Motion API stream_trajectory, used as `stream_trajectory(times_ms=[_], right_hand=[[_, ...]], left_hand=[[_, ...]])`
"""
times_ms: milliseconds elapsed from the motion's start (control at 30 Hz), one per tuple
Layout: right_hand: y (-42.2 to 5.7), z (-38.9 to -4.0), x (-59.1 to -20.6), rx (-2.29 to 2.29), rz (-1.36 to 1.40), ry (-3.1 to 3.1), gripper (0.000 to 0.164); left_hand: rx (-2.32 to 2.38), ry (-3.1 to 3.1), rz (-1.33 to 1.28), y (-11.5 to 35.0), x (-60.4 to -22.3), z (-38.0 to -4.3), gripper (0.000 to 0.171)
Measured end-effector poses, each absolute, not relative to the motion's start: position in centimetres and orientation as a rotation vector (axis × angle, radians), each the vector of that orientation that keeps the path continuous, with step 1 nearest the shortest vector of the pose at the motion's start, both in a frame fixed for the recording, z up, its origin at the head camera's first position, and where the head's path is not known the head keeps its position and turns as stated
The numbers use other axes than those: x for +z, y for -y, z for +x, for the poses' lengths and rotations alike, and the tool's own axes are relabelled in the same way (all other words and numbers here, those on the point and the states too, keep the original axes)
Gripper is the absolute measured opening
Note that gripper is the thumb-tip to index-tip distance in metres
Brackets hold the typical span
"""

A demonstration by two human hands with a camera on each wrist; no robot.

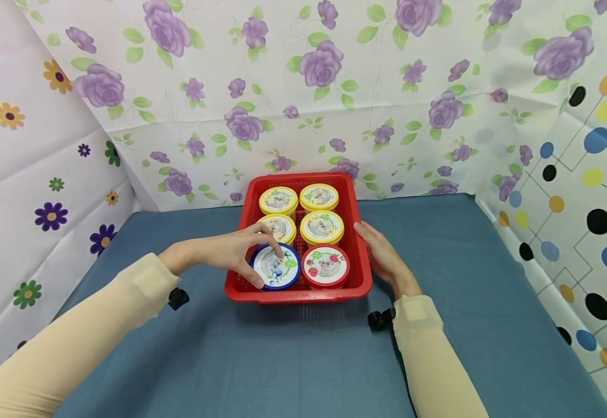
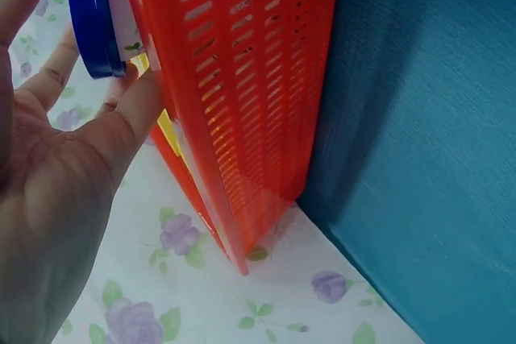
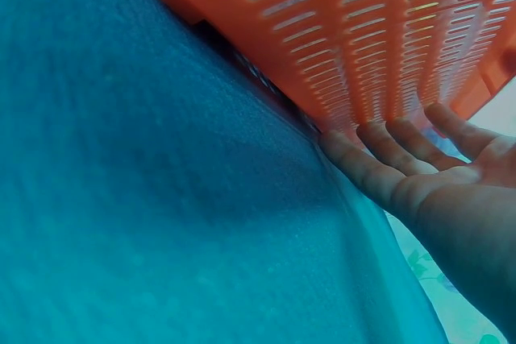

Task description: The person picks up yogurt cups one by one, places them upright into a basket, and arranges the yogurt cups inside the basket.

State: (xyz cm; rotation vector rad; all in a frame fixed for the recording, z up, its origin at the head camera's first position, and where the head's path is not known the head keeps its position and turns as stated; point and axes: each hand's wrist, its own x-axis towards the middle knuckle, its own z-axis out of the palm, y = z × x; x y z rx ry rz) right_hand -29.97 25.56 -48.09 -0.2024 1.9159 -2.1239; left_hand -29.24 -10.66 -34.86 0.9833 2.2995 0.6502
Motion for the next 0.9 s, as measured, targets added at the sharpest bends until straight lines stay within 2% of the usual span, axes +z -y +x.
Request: stream_trajectory(times_ms=[200,433,900], right_hand=[[-25.55,-29.97,-48.02,-2.130,-0.196,-1.906,0.067],[-25.49,-29.98,-47.89,-2.136,-0.185,-1.891,0.067],[-25.55,-29.92,-47.93,-2.137,-0.208,-1.886,0.066]], left_hand=[[0.606,-2.317,0.991,10.98,-35.02,-29.27,0.051],[0.594,-2.322,0.999,10.91,-34.95,-29.43,0.035],[0.460,-2.392,1.083,11.06,-34.66,-29.92,0.034]])
